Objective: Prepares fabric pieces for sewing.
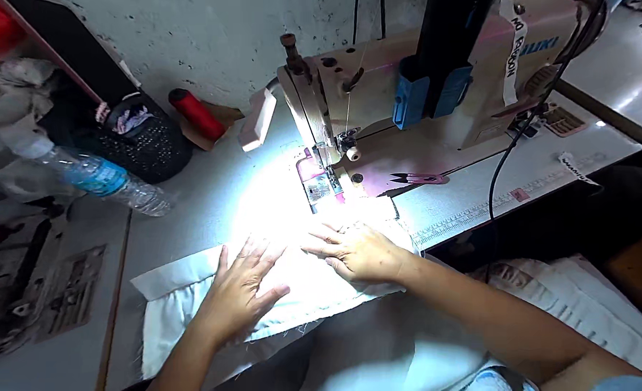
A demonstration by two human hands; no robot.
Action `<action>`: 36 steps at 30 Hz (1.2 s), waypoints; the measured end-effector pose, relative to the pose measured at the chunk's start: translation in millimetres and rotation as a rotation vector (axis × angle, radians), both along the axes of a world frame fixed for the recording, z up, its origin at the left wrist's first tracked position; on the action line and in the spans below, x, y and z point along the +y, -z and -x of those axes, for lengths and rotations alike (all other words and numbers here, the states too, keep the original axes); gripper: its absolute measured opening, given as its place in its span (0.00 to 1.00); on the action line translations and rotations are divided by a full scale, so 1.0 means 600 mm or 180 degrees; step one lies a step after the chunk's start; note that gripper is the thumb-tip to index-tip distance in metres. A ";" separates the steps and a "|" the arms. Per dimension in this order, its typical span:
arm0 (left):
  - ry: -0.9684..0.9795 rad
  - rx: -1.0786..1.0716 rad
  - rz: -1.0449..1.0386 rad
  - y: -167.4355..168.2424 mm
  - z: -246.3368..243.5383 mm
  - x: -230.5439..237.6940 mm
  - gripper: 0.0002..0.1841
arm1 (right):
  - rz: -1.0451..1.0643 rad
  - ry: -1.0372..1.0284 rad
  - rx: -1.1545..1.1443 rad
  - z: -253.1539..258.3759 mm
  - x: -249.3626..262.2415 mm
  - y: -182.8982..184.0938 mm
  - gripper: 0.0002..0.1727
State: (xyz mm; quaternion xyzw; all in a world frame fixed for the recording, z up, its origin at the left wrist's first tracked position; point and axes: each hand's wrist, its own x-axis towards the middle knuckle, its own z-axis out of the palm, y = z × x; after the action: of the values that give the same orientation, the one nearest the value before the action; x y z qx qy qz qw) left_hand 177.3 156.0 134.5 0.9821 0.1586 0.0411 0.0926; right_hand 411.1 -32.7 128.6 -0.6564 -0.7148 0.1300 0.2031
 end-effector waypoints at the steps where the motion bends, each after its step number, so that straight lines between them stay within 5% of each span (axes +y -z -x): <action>1: -0.0123 0.0024 -0.0003 -0.001 0.016 0.014 0.48 | -0.0096 0.0049 -0.0045 -0.001 0.000 0.003 0.28; 6: -0.0603 0.0077 -0.0017 -0.004 0.102 0.053 0.38 | -0.0581 0.0404 -0.0383 -0.020 -0.014 0.012 0.29; 10: -0.0591 0.0027 0.0106 -0.003 0.107 0.060 0.35 | 0.0137 0.0992 -0.0421 -0.061 -0.038 0.005 0.41; 16: -0.0843 -0.0577 0.0506 -0.015 0.097 0.051 0.31 | -0.0430 0.0994 -0.0138 -0.081 -0.066 -0.005 0.35; 20: -0.0570 -0.0613 0.0339 -0.044 0.044 -0.016 0.27 | -0.1332 0.1222 0.0493 -0.061 -0.186 -0.052 0.18; 26: -0.0718 0.0027 0.0271 -0.036 -0.036 -0.023 0.36 | 0.0560 0.0761 0.1452 -0.008 -0.350 0.010 0.11; 31: -0.0441 -0.0763 0.0243 -0.060 -0.065 -0.200 0.25 | 0.1185 0.2042 0.1183 -0.015 -0.373 0.091 0.28; 33: -0.0113 -0.0955 0.0672 -0.037 -0.052 -0.284 0.21 | 0.1347 0.2164 0.1615 -0.013 -0.362 0.082 0.16; 36: -0.0057 -0.0339 0.1899 0.023 -0.014 -0.388 0.33 | 0.1101 0.1488 0.2269 -0.016 -0.359 0.048 0.04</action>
State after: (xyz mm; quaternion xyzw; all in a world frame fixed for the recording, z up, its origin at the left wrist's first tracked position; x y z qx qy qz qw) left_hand 185.6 -77.1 120.9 0.9066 0.1671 0.0449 0.3849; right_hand 420.9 -247.8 100.0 -0.7386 -0.4009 0.4158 0.3476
